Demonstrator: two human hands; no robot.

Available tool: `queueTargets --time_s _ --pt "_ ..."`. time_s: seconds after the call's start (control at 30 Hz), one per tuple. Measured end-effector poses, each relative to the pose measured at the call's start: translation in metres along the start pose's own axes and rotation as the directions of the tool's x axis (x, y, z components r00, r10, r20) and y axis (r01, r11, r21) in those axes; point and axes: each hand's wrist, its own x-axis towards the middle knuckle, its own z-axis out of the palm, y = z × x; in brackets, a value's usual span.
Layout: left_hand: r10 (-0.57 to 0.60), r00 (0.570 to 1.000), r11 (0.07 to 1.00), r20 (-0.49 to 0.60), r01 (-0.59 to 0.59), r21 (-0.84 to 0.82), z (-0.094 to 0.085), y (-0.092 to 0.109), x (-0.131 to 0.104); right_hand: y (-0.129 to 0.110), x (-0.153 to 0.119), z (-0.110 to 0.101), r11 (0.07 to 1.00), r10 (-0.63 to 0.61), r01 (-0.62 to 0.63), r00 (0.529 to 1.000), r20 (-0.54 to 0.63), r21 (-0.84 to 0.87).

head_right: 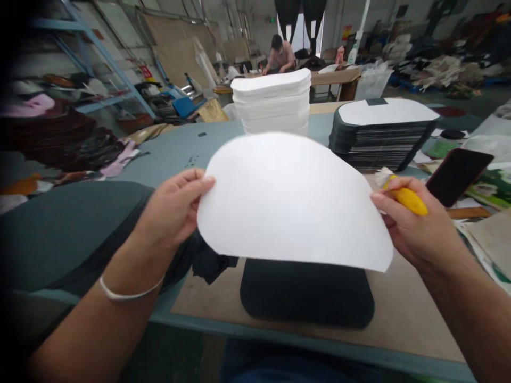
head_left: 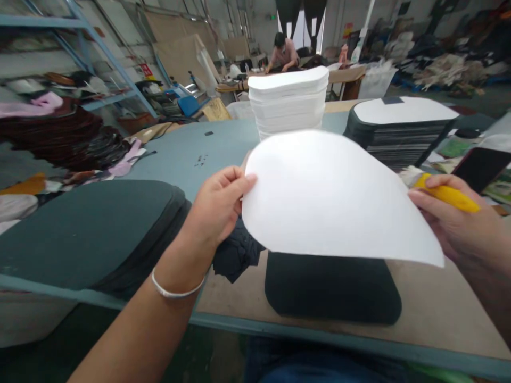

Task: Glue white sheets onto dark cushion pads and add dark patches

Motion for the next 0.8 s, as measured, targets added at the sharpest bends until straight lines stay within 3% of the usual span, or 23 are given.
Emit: queueTargets --time_s 0.07,0.17,0.27,0.33,0.53,0.8 --pt "-0.103 0.993 0.993 0.064 0.099 0.062 -0.015 -0.041 -0.013 0.014 -0.019 -0.014 0.997 0.071 -0.073 0.997 -0.038 -0.041" --pt "-0.254 0.962 0.957 0.104 0.234 0.170 -0.028 -0.097 -0.036 0.040 -0.053 -0.022 0.963 0.090 -0.074 0.995 0.051 -0.258" --pt "-0.345 0.934 0.912 0.091 0.311 0.267 -0.031 -0.139 -0.055 0.068 -0.083 -0.016 0.919 0.092 -0.031 0.986 0.138 -0.394" --pt "-0.341 0.937 0.886 0.070 0.296 0.358 -0.030 -0.158 -0.063 0.086 -0.099 -0.011 0.887 0.125 -0.038 0.979 0.161 -0.459" --pt "-0.231 0.973 0.781 0.011 0.179 0.598 -0.022 -0.185 -0.073 0.114 -0.119 -0.001 0.838 0.228 -0.094 0.955 0.189 -0.537" --pt "-0.216 0.976 0.722 -0.032 0.182 0.668 -0.019 -0.190 -0.078 0.115 -0.118 0.005 0.795 0.263 -0.110 0.948 0.176 -0.596"
